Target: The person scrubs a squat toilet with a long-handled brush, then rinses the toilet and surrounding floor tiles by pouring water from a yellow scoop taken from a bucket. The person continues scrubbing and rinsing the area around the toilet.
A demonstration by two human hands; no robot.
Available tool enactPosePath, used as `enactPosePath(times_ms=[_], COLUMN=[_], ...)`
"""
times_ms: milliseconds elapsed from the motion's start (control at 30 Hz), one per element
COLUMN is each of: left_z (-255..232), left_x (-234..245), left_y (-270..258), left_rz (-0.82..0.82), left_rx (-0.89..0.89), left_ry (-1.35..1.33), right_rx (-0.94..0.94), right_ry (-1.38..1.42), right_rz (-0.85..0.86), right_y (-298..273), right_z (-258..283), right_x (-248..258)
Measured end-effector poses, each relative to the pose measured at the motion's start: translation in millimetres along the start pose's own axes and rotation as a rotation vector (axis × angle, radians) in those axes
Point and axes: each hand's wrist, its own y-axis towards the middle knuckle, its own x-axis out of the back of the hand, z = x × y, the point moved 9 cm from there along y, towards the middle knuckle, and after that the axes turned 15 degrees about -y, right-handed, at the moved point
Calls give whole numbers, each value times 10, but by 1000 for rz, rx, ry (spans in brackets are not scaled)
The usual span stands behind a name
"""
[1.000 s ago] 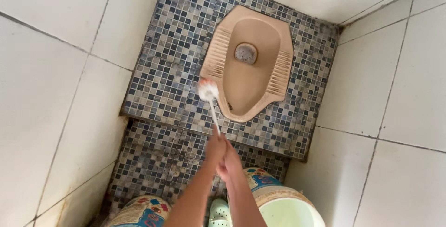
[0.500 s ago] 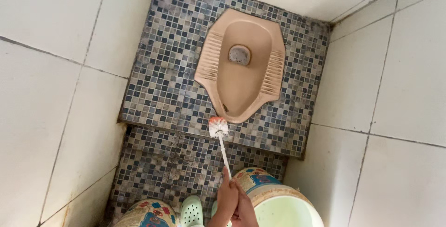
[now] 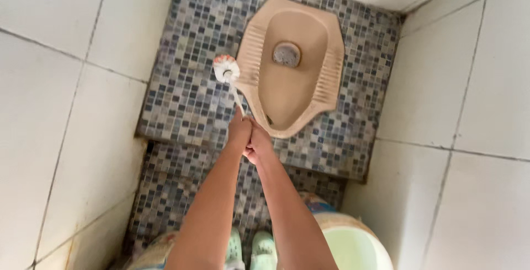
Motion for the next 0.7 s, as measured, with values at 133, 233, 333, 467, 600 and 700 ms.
enactPosePath(times_ms=[133,233,333,467,600,700], left_z=[153,72,-133,-383,-442,-461], left_x=[128,153,299,452,561,416], left_y=[-915,-1552,-1803,-1665,-1152,-647], left_rz=[12,2,-82,-56,-95,-31], left_rx=[302,473,528,578,569,527], left_ry=[-220,-492,-594,-588,-562,-532], right_rx=[-138,-108,-109,-164,-149,-61], right_ry=[46,0,-47,-99,-122,-99], right_rz=[-214,-293,-312,-361,-344,-336], right_y=[-652,-876,-849,-703,-391,12], right_z=[-399,-452,-474,-428,-255,76], right_x=[97,133,5,-168,-363,-389])
